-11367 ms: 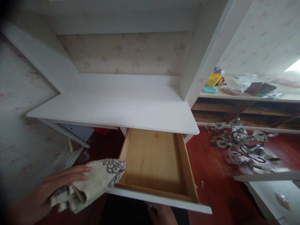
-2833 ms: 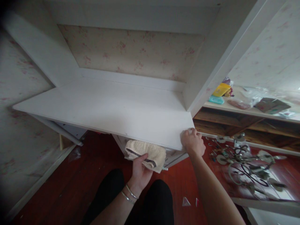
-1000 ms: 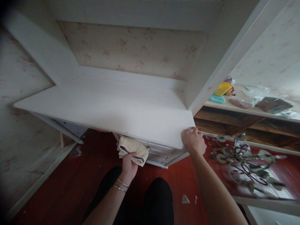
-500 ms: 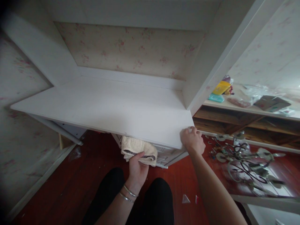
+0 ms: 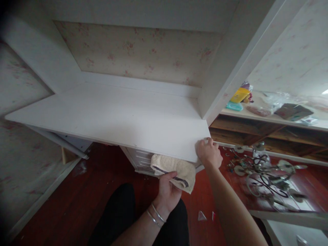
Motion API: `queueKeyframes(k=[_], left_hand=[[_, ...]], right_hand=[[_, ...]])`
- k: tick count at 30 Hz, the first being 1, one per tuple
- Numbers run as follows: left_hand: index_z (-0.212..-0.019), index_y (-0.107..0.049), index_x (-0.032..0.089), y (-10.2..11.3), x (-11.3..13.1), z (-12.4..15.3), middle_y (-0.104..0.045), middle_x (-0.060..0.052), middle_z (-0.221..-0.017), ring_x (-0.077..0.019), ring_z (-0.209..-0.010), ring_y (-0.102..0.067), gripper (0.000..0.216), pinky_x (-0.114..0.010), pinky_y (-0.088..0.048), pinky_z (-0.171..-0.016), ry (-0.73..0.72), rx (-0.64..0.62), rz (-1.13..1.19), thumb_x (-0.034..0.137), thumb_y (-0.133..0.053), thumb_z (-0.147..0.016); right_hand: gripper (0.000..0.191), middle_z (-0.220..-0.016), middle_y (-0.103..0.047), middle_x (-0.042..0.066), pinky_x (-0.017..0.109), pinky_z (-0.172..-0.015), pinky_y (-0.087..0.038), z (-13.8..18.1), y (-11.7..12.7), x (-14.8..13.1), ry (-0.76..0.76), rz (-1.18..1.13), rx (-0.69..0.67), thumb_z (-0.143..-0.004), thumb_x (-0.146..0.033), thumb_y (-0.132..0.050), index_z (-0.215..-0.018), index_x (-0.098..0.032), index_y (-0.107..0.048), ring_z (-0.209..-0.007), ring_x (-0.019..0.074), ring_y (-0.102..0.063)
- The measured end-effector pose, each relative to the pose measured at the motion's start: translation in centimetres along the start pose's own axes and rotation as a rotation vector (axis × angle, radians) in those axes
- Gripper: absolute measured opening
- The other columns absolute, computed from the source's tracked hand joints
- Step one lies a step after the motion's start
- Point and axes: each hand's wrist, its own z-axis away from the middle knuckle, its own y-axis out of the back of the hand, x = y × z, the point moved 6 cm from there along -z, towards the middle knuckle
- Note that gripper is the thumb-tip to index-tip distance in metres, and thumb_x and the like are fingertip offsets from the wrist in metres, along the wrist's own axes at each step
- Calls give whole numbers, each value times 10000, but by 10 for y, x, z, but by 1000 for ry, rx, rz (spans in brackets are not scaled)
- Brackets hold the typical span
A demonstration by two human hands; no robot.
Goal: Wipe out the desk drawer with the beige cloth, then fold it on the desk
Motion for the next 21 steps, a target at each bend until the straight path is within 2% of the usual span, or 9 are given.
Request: queueKeyframes(k=[4,12,17,21], left_hand=[[-1024,-656,99,11,-23,-19,-720,-127,-977,-255,-869,-702,343,-373,-564,-780,38,7,1,57,-586,-690],[-917,-659,89,54,-50,-52,-724,-130,-909,-252,-839,-707,243,-352,-558,-757,112,137,-12,59,-597,-684],[-878,-636,109,85,-43,-69,-707,-91,-803,-219,-701,-694,196,-336,-557,-661,34,277,-42,48,-592,-697],[-929,-623,119,106,-18,-79,-697,-78,-800,-210,-687,-692,244,-333,-563,-651,-82,306,-55,42,-594,-699]], right_hand=[[550,-1322,-503,178,559,-916,-456,0,0,0,9,-3,11,-958,-505,-241,-1409,-259,-438,-1153,392,-564],[541,-1319,-510,163,552,-921,-454,-2,-2,2,6,-12,21,-959,-510,-254,-1411,-275,-434,-1146,389,-568],[541,-1324,-505,163,546,-921,-452,-2,-2,1,7,-18,13,-961,-512,-253,-1417,-283,-431,-1143,380,-571],[546,-1326,-503,168,547,-926,-450,-1,-1,1,-1,-18,8,-957,-510,-241,-1412,-280,-436,-1148,382,-566]])
